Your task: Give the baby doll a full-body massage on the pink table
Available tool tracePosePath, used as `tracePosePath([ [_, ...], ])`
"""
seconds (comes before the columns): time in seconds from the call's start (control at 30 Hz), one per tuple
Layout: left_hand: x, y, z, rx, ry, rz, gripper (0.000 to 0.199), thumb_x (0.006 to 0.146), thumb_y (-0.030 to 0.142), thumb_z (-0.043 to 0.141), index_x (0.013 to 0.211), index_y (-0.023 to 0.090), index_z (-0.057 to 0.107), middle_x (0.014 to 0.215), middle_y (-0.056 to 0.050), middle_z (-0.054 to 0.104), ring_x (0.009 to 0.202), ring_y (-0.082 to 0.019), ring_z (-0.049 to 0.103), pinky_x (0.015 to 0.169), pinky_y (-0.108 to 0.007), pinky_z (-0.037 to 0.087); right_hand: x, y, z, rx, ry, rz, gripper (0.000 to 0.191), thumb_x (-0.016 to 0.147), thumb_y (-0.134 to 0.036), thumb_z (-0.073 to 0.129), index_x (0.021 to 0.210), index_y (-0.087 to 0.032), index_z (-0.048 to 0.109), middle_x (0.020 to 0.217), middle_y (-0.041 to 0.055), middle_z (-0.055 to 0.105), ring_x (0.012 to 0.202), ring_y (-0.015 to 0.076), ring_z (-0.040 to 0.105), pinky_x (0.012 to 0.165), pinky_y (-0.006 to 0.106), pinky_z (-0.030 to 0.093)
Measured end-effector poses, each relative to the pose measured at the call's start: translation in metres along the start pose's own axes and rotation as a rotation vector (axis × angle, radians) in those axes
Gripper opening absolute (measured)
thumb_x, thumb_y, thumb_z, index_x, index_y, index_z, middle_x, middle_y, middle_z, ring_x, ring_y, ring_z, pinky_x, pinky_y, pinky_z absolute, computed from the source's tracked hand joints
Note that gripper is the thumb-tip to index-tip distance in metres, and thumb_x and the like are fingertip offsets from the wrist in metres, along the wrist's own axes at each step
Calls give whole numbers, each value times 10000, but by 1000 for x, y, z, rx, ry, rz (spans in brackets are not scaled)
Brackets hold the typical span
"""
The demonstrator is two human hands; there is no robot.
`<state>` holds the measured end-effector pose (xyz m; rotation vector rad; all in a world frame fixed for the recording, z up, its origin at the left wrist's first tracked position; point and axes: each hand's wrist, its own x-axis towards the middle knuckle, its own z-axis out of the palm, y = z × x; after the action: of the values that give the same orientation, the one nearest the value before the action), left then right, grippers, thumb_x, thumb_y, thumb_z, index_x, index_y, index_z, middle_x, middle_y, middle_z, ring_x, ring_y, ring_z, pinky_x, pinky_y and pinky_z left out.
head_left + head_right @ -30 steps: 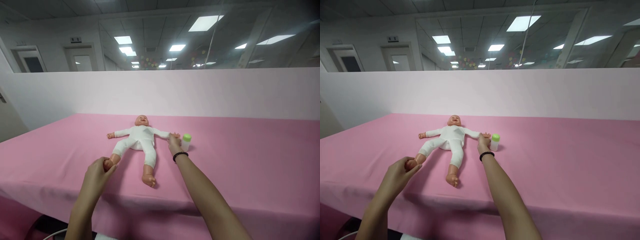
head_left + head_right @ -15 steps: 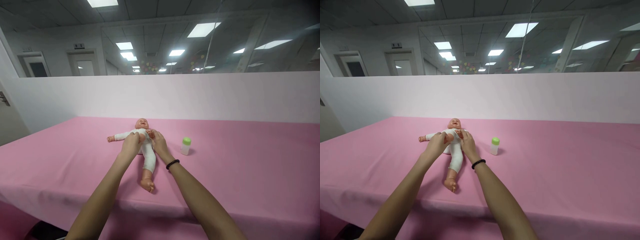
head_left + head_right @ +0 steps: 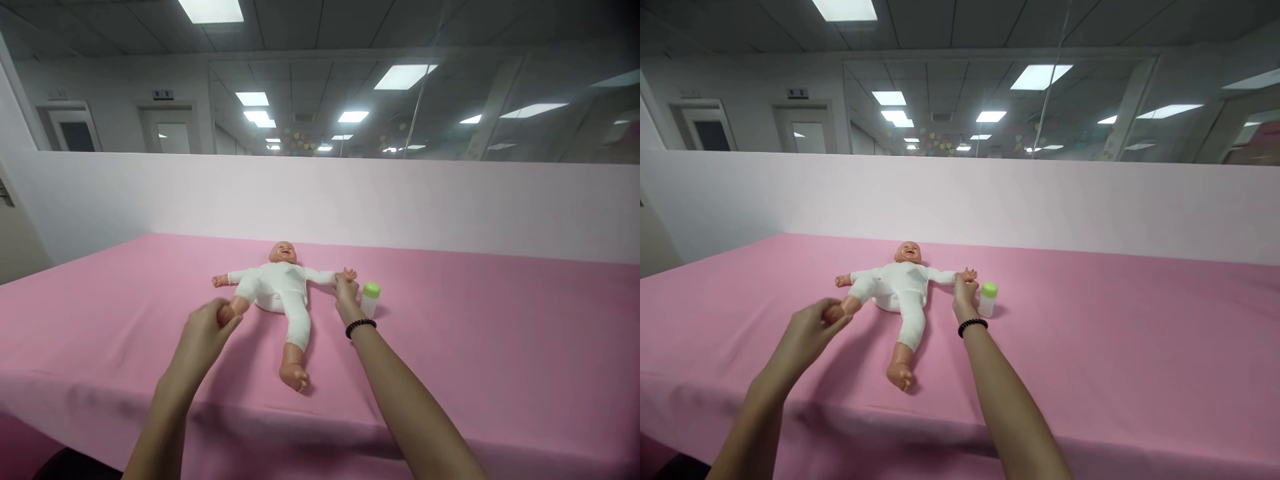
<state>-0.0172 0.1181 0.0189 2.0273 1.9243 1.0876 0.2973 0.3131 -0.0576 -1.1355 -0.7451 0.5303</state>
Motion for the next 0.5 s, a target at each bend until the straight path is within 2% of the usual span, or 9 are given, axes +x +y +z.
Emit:
tracePosePath([
  [0.07, 33, 21, 8, -6, 82, 82, 239, 881, 431, 568, 783, 213, 559, 721, -11, 619, 678, -193, 579, 604, -275, 380, -7, -13, 8, -61, -11, -66, 520, 726, -321, 658, 1207, -192, 507, 1088, 97, 661, 884, 217, 645, 759, 337, 548],
  [0.1, 51, 31, 15, -3, 80, 121, 194, 877, 389, 585, 805, 210, 565, 743, -21, 638, 696, -200, 595, 617, -281, 386, -12, -19, 12, -102, -54, -148, 527, 740, -337, 664, 1220, -191, 504, 1119, 107, 662, 901, 224, 646, 774, 345, 543],
  [0.2, 92, 54, 45, 82, 2, 180, 115, 831, 264, 659, 834, 187, 573, 825, -65, 672, 762, -226, 628, 635, -294, 405, -32, -32, 19, -261, -318, -516, 407, 803, -314, 624, 1189, -204, 557, 1148, 104, 671, 965, 240, 636, 861, 385, 518],
  [0.27, 102, 58, 63, 119, -30, 243, 76, 853, 220, 635, 883, 165, 593, 888, -99, 679, 799, -237, 640, 675, -310, 436, -42, -35, 21, -369, -503, -693, 323, 823, -266, 599, 1142, -219, 608, 1115, 92, 684, 999, 246, 621, 919, 409, 490],
  [0.3, 102, 58, 68, 116, -29, 272, 81, 867, 215, 619, 921, 156, 603, 917, -111, 680, 813, -242, 644, 693, -320, 451, -45, -34, 21, -402, -567, -732, 302, 824, -254, 599, 1124, -225, 626, 1101, 88, 687, 1012, 248, 616, 934, 416, 481],
  [0.37, 90, 51, 66, 49, 4, 301, 153, 885, 230, 607, 1019, 155, 614, 956, -116, 682, 842, -249, 651, 707, -333, 479, -43, -32, 22, -385, -588, -706, 289, 820, -268, 616, 1105, -228, 636, 1105, 84, 688, 1018, 246, 614, 933, 415, 483],
  [0.4, 80, 45, 61, -19, 31, 285, 220, 884, 250, 620, 1086, 164, 608, 967, -109, 686, 850, -247, 657, 707, -335, 493, -39, -30, 22, -337, -540, -649, 306, 813, -293, 632, 1111, -221, 627, 1126, 89, 685, 1015, 243, 619, 922, 409, 492],
  [0.5, 41, 21, 35, -311, 173, 133, 516, 828, 356, 717, 1283, 212, 521, 1016, -79, 704, 853, -228, 686, 721, -336, 541, -21, -21, 18, -141, -246, -335, 467, 766, -371, 687, 1174, -182, 563, 1174, 127, 670, 975, 229, 643, 857, 374, 528],
])
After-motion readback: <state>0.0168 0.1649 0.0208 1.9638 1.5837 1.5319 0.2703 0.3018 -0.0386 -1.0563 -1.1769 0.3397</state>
